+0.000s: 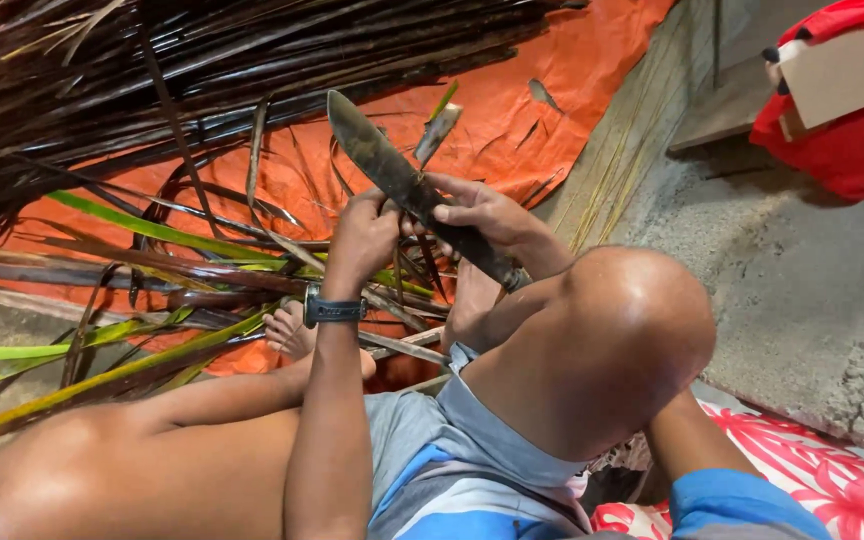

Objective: The person processes palm leaves by using a large knife to strip or trim them while sitting on a tarp with another person.

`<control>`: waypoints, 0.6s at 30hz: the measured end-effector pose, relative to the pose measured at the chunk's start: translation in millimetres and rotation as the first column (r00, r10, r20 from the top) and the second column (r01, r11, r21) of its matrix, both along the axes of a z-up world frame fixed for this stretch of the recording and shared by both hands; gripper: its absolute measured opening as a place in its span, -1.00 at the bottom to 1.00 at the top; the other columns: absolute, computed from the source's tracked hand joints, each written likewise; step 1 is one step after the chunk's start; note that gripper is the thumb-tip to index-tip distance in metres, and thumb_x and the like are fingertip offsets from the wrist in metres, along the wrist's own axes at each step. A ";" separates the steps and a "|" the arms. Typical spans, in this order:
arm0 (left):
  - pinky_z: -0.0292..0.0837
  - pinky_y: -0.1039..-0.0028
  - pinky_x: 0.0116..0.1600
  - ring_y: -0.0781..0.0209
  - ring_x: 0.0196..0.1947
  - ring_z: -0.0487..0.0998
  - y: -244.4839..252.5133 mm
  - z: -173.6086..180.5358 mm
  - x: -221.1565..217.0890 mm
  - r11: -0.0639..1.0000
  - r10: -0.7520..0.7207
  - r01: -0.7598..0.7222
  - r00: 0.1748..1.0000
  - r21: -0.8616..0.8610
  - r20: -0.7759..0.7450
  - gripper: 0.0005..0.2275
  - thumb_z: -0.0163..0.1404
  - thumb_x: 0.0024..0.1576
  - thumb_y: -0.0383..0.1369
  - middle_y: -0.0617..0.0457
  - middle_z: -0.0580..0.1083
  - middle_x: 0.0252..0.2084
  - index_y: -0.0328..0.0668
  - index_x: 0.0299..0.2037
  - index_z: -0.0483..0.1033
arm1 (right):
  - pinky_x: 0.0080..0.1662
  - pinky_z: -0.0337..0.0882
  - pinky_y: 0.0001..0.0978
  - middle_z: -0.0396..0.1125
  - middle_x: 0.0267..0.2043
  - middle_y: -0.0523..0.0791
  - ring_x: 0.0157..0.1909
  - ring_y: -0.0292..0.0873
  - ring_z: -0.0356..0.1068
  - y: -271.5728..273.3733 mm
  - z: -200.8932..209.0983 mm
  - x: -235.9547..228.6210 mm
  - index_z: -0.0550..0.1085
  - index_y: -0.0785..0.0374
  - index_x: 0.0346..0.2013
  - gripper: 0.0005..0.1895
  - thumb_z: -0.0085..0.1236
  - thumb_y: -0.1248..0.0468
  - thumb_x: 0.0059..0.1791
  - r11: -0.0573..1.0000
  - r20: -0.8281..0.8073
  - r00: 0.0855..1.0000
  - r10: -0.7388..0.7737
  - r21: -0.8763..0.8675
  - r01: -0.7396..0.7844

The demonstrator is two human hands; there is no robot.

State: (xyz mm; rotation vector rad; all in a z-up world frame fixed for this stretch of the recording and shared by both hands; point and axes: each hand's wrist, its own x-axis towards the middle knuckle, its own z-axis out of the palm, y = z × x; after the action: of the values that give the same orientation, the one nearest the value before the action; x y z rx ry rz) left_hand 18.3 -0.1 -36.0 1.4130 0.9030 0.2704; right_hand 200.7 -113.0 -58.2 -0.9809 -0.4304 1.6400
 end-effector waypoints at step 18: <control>0.46 0.05 0.01 -0.15 -0.24 0.65 -10.1 14.0 -20.2 0.976 0.119 -0.064 0.957 0.206 -0.266 -0.76 -0.12 0.29 -0.28 0.08 0.61 -0.45 -0.03 -0.14 0.68 | -0.51 0.60 -0.11 0.45 -0.08 0.12 -0.49 0.07 0.51 -10.8 -38.5 64.2 0.22 -0.13 0.45 -0.35 0.08 0.37 0.09 0.978 0.053 0.987 -0.155 -0.136 0.161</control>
State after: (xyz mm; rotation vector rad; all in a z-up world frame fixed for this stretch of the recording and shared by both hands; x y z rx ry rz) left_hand -1.9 -10.2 -22.0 1.6196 1.2008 0.2401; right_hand 264.8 -123.8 -96.6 -1.1274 -0.2608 1.5236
